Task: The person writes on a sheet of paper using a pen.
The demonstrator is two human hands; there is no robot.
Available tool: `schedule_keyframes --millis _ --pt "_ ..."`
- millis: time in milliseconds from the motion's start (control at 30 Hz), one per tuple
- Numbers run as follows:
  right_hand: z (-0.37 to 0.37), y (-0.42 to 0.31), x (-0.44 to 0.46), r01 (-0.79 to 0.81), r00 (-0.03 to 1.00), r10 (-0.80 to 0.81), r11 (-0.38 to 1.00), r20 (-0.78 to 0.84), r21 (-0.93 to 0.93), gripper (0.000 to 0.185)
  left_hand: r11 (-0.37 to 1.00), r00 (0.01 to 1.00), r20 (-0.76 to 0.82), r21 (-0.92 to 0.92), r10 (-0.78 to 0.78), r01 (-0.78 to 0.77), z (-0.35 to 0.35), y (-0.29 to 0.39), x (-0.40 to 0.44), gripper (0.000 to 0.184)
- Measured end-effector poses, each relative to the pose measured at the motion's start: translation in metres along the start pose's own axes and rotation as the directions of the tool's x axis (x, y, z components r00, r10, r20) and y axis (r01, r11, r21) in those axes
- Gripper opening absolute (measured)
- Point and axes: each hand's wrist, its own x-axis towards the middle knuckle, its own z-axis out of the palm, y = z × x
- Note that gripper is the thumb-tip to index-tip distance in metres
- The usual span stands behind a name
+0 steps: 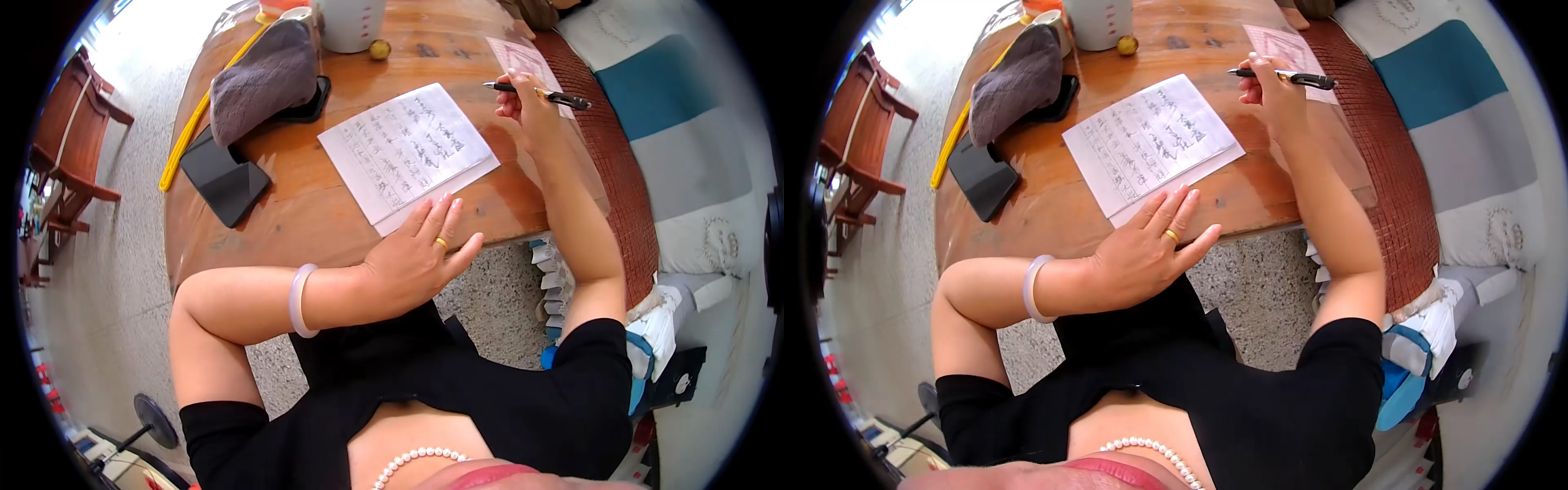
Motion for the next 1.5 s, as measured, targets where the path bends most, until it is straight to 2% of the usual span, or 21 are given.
schedule_keyframes --millis 133,233,267,300,367,400,467,600,767,900,967,1067,1100,1167,1200,1300,1367,1400,1433,1500 --pt "0.024 -0.035 -0.018 0.138 0.944 -0.078 0.976 0.322 -0.167 0.027 1.0 1.0 0.025 0.01 0.009 -0.01 -0.002 0.0 0.0 0.047" --pt "0.039 -0.026 -0.029 0.11 0.939 -0.098 0.994 0.33 -0.016 0.025 1.0 0.998 0.064 0.022 0.008 -0.009 -0.004 -0.001 0.001 0.047" --pt "0.046 -0.02 -0.037 0.115 0.96 -0.106 0.993 0.26 -0.02 0.022 1.0 0.999 0.053 0.009 0.002 -0.003 -0.003 -0.001 0.001 0.047" --pt "0.054 -0.012 -0.047 0.195 0.958 -0.196 0.981 0.21 0.028 0.018 1.0 0.999 0.044 -0.003 -0.004 0.004 -0.002 -0.001 0.001 0.047" --pt "0.048 -0.007 -0.053 0.399 0.912 -0.348 0.877 0.219 -0.269 0.016 0.999 0.999 0.041 -0.032 -0.018 0.019 -0.001 0.0 0.0 0.048" --pt "0.048 -0.007 -0.05 0.405 0.909 -0.368 0.891 0.196 -0.203 0.015 0.999 0.999 0.044 -0.039 -0.023 0.024 -0.001 -0.001 0.0 0.048" --pt "0.046 -0.01 -0.05 0.401 0.912 -0.389 0.912 0.132 -0.08 0.015 0.997 0.998 0.054 -0.069 -0.027 0.03 -0.002 0.0 0.0 0.048" --pt "0.039 0.005 -0.035 0.378 0.916 -0.349 0.915 0.196 -0.138 0.016 0.993 0.999 0.039 -0.112 -0.036 0.041 -0.001 -0.006 0.003 0.05" --pt "0.032 0.001 -0.025 0.282 0.959 -0.278 0.953 0.048 -0.107 0.016 0.989 0.998 0.039 -0.134 -0.054 0.059 -0.002 -0.01 0.005 0.051" --pt "0.022 -0.007 -0.019 0.176 0.979 -0.184 0.981 -0.087 -0.084 0.02 0.996 1.0 0.017 -0.087 -0.017 0.019 -0.004 -0.006 0.007 0.051" --pt "0.019 -0.003 -0.013 0.178 0.977 -0.183 0.982 -0.108 -0.057 0.018 0.999 1.0 0.02 -0.031 -0.012 0.013 -0.004 -0.006 0.004 0.051" --pt "0.025 -0.016 -0.025 0.155 0.97 -0.194 0.958 -0.147 -0.241 0.011 0.998 0.998 0.055 0.056 -0.035 0.032 -0.005 -0.001 0.001 0.049" --pt "0.028 -0.016 -0.024 0.36 0.913 -0.399 0.882 -0.078 -0.304 0.009 0.997 0.997 0.066 0.069 -0.039 0.034 -0.005 0.0 0.0 0.049" --pt "0.038 -0.021 -0.023 0.694 0.682 -0.725 0.6 0.094 -0.398 0.01 0.996 0.995 0.084 0.082 -0.049 0.042 -0.007 0.001 0.001 0.049" --pt "0.033 -0.03 -0.027 0.683 0.718 -0.664 0.613 0.208 -0.399 0.015 0.994 0.995 0.097 0.104 -0.036 0.026 -0.008 0.0 0.001 0.049" --pt "0.028 -0.043 0.012 0.879 0.339 -0.847 0.13 0.41 -0.459 0.018 0.996 0.996 0.091 0.091 -0.026 0.018 -0.007 0.0 0.001 0.049" --pt "0.011 -0.051 0.049 0.821 0.381 -0.879 0.181 0.285 -0.541 0.016 0.995 0.996 0.083 0.101 -0.018 0.009 -0.007 -0.002 0.002 0.049" --pt "0.002 -0.058 0.062 0.729 0.619 -0.785 0.59 -0.033 -0.347 0.017 0.995 0.997 0.081 0.104 -0.02 0.011 -0.007 -0.002 0.001 0.049" --pt "-0.005 -0.067 0.07 0.529 0.816 -0.516 0.848 -0.26 -0.022 0.02 0.994 0.996 0.09 0.11 -0.021 0.011 -0.007 -0.001 0.001 0.05" --pt "-0.01 -0.093 0.068 0.399 0.852 -0.189 0.838 -0.488 0.371 0.025 0.991 0.994 0.104 0.133 -0.022 0.008 -0.006 -0.003 0.002 0.05"
